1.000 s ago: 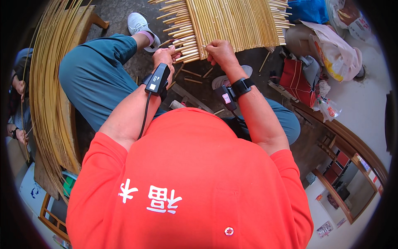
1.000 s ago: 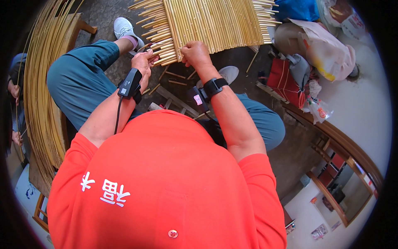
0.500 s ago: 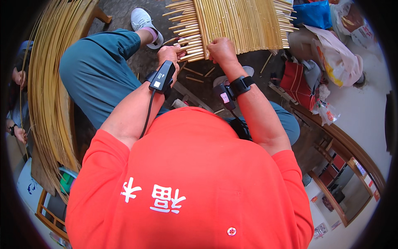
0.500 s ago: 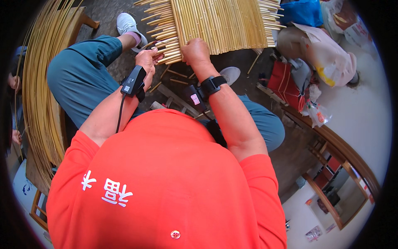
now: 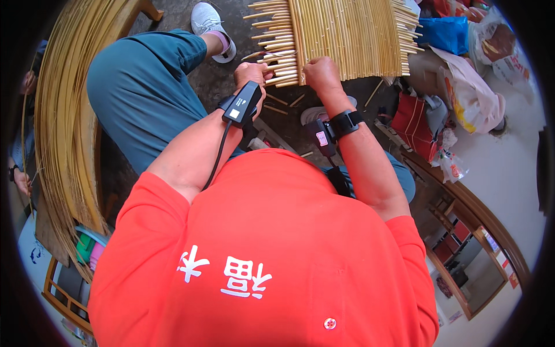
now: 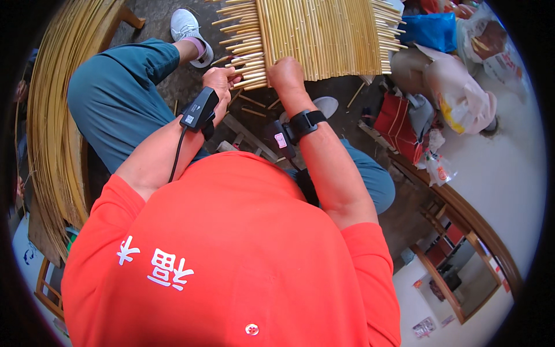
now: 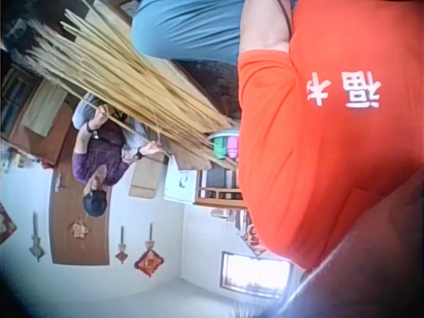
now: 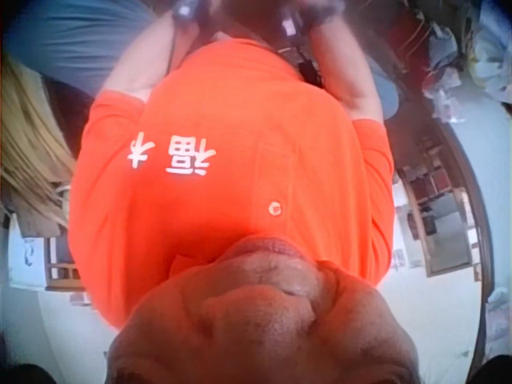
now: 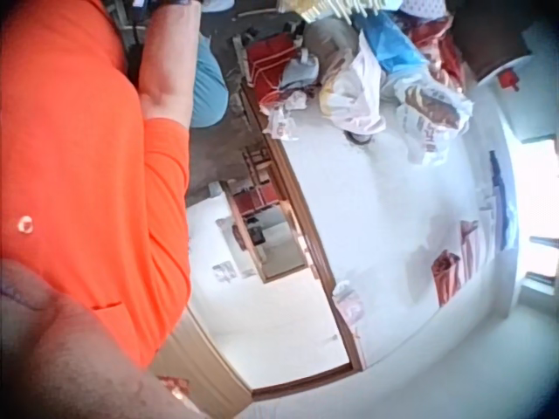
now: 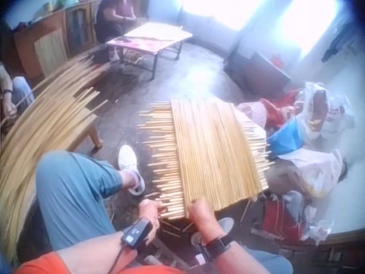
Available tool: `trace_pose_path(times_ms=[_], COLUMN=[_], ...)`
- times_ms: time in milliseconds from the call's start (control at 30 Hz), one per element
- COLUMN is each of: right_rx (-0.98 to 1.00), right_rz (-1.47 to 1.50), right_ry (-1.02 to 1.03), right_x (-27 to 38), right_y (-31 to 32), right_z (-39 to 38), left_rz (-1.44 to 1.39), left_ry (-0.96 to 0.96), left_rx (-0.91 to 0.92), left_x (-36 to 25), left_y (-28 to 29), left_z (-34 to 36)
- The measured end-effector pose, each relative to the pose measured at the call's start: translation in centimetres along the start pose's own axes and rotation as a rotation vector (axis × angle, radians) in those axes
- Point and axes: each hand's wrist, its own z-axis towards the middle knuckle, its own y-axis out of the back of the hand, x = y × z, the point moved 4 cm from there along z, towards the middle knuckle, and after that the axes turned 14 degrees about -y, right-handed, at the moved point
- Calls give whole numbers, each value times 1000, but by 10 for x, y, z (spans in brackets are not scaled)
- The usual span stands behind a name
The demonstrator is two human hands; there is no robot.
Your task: Assembling a bamboo mat by sewing bamboo poles together with a needle and thread.
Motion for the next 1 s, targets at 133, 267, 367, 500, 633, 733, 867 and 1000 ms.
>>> trace_pose_path(times_ms=[133, 267, 367, 500, 633, 733, 867, 1000], right_rx=[-59, -58, -52, 144, 204, 149, 97, 2], right_rz=[-56, -101, -120, -156, -333, -463, -505, -504], right_ry=[47, 36, 51, 93, 129, 186, 211, 210], right_x=[0, 0, 3, 5, 1, -2, -9, -14], right_y=[-2, -5, -1, 15, 33, 33, 27, 28], right_z=[7, 9, 9, 9, 4, -4, -14, -24], left_rz=[29, 66, 45, 2, -122, -100, -61, 98], left_ry=[15, 35, 51, 99, 321, 441, 546, 614], left_rx=[-20, -32, -25, 60, 192, 347, 538, 722], left_x=[-4, -7, -7, -6, 8, 16, 21, 28], left_y=[-1, -3, -1, 3, 6, 8, 7, 3], left_z=[-4, -9, -13, -12, -14, -13, -10, -22])
